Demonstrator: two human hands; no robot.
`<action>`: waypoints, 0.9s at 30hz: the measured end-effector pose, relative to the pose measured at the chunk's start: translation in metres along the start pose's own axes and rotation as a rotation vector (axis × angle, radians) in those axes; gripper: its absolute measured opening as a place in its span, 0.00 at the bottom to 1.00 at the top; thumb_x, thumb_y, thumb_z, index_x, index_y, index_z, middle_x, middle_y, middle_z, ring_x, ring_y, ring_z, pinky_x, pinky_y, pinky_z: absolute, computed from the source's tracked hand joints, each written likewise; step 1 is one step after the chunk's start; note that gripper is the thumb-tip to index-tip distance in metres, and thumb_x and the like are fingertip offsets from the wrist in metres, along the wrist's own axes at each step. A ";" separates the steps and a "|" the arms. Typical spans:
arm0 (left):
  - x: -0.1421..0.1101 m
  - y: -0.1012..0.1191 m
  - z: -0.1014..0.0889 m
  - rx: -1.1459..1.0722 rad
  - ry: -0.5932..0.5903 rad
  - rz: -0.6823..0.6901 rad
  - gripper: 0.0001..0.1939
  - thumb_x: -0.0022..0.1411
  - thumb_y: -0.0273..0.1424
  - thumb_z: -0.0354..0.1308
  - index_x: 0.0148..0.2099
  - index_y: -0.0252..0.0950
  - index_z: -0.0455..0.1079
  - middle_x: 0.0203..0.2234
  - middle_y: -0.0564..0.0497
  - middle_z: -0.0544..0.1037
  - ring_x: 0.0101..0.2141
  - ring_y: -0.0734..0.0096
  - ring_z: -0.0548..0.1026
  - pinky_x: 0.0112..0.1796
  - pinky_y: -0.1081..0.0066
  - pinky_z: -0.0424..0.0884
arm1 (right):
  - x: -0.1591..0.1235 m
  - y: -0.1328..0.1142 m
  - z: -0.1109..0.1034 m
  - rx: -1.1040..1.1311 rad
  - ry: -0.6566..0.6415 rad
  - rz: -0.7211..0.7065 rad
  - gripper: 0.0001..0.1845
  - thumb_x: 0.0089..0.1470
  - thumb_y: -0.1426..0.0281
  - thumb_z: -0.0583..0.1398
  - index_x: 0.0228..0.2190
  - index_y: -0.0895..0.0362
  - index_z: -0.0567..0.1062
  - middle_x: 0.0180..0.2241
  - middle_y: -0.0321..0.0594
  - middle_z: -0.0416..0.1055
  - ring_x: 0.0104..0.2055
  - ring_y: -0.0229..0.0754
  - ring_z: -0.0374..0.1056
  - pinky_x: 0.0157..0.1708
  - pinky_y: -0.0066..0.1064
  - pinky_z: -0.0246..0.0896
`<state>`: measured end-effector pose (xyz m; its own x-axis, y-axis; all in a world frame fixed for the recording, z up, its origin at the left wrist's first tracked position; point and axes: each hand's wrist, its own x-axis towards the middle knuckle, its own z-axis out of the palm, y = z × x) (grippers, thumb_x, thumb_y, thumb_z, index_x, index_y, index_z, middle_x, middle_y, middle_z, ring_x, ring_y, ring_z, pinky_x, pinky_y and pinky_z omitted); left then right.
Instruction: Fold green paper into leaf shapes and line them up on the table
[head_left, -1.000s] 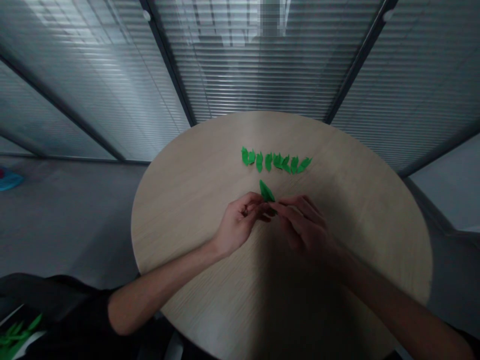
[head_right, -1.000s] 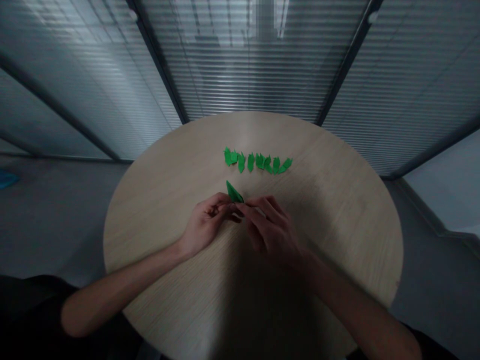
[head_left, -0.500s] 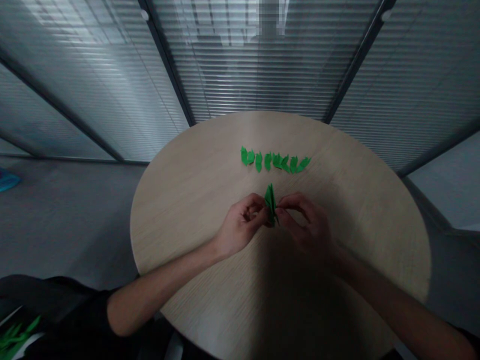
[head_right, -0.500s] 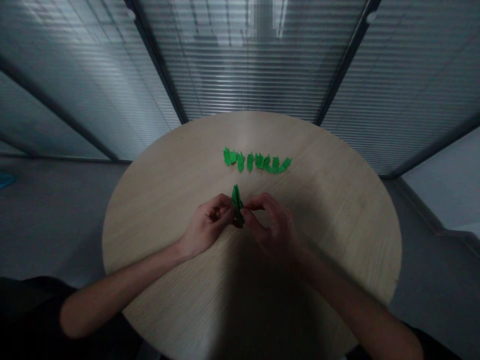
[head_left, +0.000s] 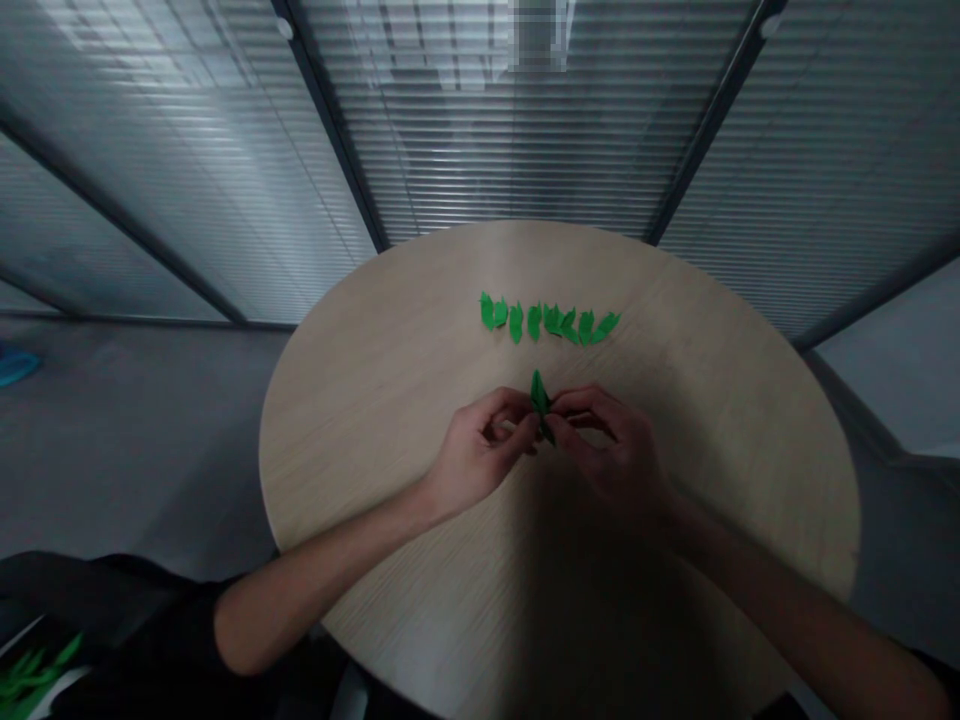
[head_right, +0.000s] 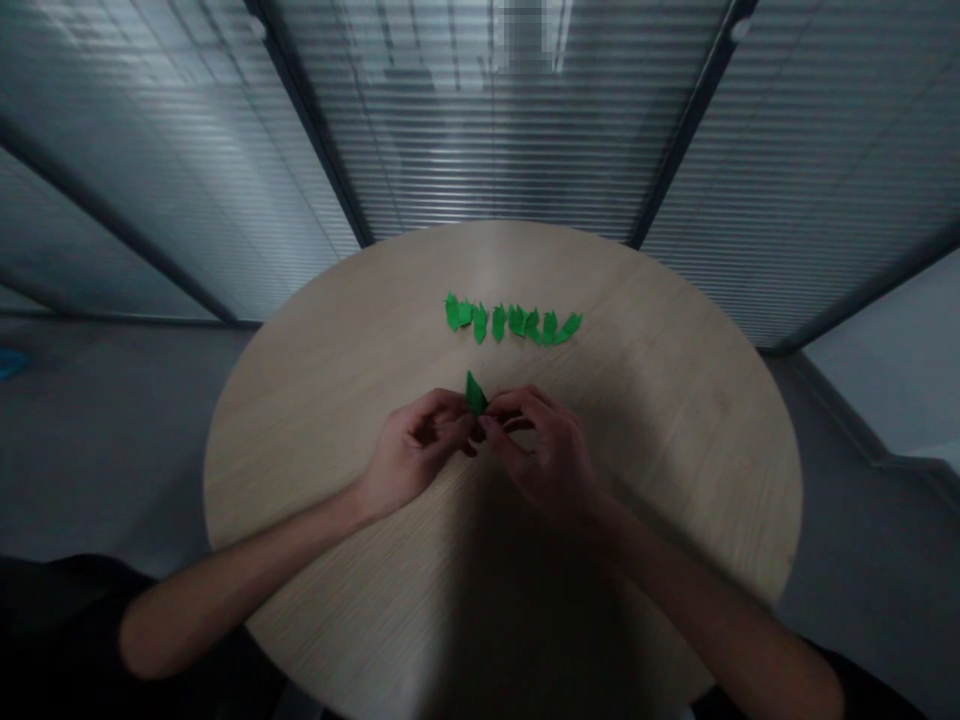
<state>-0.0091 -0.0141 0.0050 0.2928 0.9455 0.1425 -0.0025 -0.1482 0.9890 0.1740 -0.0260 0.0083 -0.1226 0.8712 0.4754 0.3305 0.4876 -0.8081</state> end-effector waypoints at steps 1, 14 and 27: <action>0.001 0.001 0.000 -0.014 -0.002 -0.006 0.09 0.65 0.35 0.63 0.41 0.34 0.72 0.26 0.53 0.78 0.26 0.74 0.78 0.28 0.75 0.77 | 0.000 0.000 0.000 -0.004 0.006 -0.006 0.01 0.61 0.70 0.64 0.36 0.55 0.78 0.38 0.39 0.78 0.33 0.37 0.78 0.36 0.29 0.79; 0.001 0.005 -0.002 -0.106 -0.018 -0.014 0.09 0.63 0.33 0.67 0.39 0.33 0.72 0.23 0.55 0.77 0.24 0.77 0.78 0.29 0.78 0.79 | 0.000 -0.003 -0.002 0.032 0.020 -0.042 0.01 0.60 0.70 0.66 0.36 0.54 0.80 0.38 0.39 0.81 0.33 0.38 0.79 0.35 0.30 0.79; 0.000 -0.003 0.000 -0.156 0.009 0.118 0.11 0.65 0.30 0.66 0.46 0.37 0.66 0.33 0.54 0.77 0.27 0.79 0.77 0.29 0.79 0.79 | 0.001 -0.004 0.001 0.306 0.038 0.195 0.05 0.55 0.68 0.70 0.34 0.53 0.80 0.36 0.37 0.79 0.35 0.38 0.78 0.37 0.31 0.78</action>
<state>-0.0095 -0.0136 0.0015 0.2730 0.9269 0.2575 -0.1851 -0.2120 0.9596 0.1715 -0.0269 0.0112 -0.0485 0.9495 0.3101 0.0477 0.3123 -0.9488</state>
